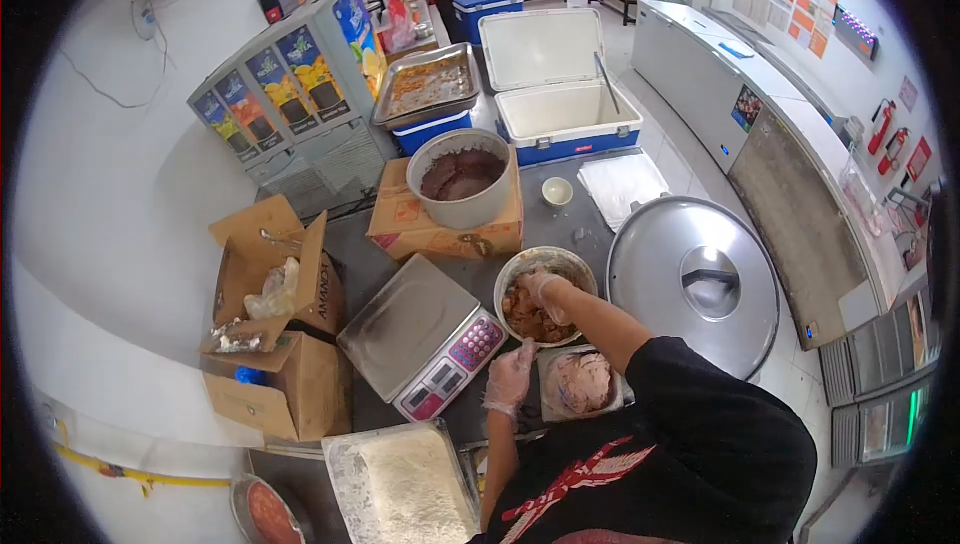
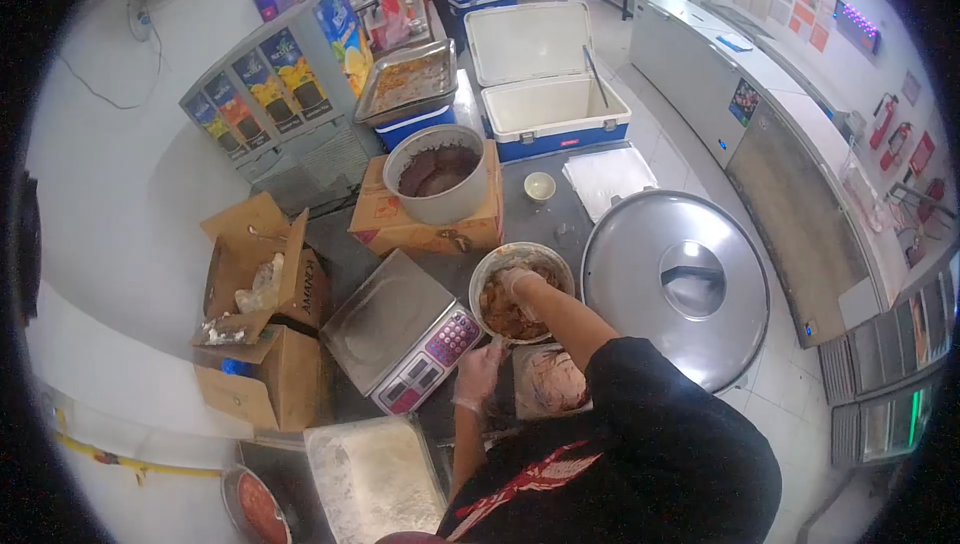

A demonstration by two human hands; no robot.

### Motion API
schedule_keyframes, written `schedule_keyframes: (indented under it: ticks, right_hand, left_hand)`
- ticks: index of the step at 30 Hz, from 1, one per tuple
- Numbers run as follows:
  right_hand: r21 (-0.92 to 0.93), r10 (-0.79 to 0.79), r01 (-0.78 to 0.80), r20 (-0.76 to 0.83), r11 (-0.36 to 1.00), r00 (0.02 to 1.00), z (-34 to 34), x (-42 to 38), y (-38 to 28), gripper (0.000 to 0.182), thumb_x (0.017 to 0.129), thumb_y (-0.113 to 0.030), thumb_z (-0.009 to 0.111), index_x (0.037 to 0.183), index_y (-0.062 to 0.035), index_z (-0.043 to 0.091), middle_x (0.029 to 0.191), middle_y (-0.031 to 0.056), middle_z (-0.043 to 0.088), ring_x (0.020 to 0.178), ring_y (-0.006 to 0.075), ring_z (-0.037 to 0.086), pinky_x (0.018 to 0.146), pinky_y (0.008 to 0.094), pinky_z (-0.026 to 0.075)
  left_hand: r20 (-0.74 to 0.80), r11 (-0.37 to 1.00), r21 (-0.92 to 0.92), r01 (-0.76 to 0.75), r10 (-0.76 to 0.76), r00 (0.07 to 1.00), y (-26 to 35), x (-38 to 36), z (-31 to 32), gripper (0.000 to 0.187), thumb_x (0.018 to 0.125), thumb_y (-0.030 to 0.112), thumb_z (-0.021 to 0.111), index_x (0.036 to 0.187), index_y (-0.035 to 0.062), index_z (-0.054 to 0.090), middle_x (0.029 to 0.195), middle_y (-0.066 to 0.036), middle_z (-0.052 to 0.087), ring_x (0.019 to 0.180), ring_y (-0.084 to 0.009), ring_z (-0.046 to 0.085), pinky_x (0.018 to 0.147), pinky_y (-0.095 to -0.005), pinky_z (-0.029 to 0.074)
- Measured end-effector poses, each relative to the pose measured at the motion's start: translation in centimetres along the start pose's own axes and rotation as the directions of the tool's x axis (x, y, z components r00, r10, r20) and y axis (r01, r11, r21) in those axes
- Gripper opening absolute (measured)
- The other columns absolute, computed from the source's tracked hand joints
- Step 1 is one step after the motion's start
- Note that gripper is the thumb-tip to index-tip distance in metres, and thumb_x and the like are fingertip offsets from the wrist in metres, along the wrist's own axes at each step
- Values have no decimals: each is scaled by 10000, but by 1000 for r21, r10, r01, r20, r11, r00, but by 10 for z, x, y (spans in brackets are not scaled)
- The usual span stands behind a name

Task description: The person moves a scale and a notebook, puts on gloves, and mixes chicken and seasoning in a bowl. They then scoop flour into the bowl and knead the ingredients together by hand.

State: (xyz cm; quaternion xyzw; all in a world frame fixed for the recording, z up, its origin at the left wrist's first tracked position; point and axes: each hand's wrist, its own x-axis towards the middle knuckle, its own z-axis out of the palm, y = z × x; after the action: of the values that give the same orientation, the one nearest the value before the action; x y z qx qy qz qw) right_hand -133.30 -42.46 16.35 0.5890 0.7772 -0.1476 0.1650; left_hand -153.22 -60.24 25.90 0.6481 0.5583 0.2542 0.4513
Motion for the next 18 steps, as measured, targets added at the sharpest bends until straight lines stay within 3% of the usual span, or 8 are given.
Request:
schedule_keyframes:
  ticks: [2,6,8,10,14,15,17,18]
  right_hand:
    - [-19,-83,85,85,996,993,-21,-22,-7,616,784,-360,738,1320,-96,587,1353,137,595,1228,271,582,1021,360,463]
    - [42,-78,73,137,996,987,-29,-23,3,729,727,-385,791,1351,-87,559,1365,124,586,1239,273,572,1039,368,448]
    - [106,-70,48,212,993,975,-42,-26,12,787,699,-398,817,1367,-83,545,1371,118,582,1244,274,567,1048,372,441]
    - [195,-27,-34,298,980,954,-61,-35,11,845,670,-410,843,1382,-79,531,1378,112,577,1249,275,562,1057,376,433]
    - [394,136,-306,402,867,905,-70,-52,-3,969,613,-428,890,1416,-58,494,1398,100,562,1261,282,554,1067,382,427]
    - [44,119,-135,256,990,959,-67,-63,-16,907,659,-351,879,1410,-39,477,1375,112,581,1243,271,579,1034,382,462]
    - [8,318,-318,-15,948,948,-11,-42,-23,851,672,-302,882,1391,-42,509,1329,159,605,1242,213,584,964,393,521]
    - [13,403,-406,-155,914,902,10,-35,-27,824,678,-277,884,1381,-43,525,1306,182,617,1242,185,586,930,398,550]
  left_hand:
    - [-5,1000,24,11,-11,1000,7,0,-4,519,997,492,498,1091,28,712,988,-266,676,999,-420,649,839,-438,501]
    - [-39,1000,29,-10,11,999,-6,8,-1,553,996,506,492,1074,3,706,971,-281,672,998,-414,654,841,-445,498]
    - [-92,999,33,-18,21,996,-5,7,-1,578,1005,472,482,903,-68,662,772,-295,592,711,-401,593,731,-449,466]
    - [-167,1000,-5,5,-6,986,-14,9,6,590,1002,481,477,868,-64,659,780,-295,607,738,-435,604,740,-483,455]
    - [-263,994,88,66,-40,964,-25,22,11,562,1005,488,446,987,-23,680,899,-296,650,886,-468,626,799,-507,470]
    - [-306,995,77,71,-44,951,-31,27,17,550,1009,478,437,991,-17,676,899,-295,650,906,-471,621,808,-515,472]
    - [-360,986,88,144,-104,927,-29,37,24,517,1014,455,425,1002,-5,662,920,-295,652,924,-481,612,830,-544,466]
    - [-389,993,71,99,-64,919,-36,44,33,532,1014,460,419,983,-10,666,908,-299,651,913,-484,614,825,-547,468]
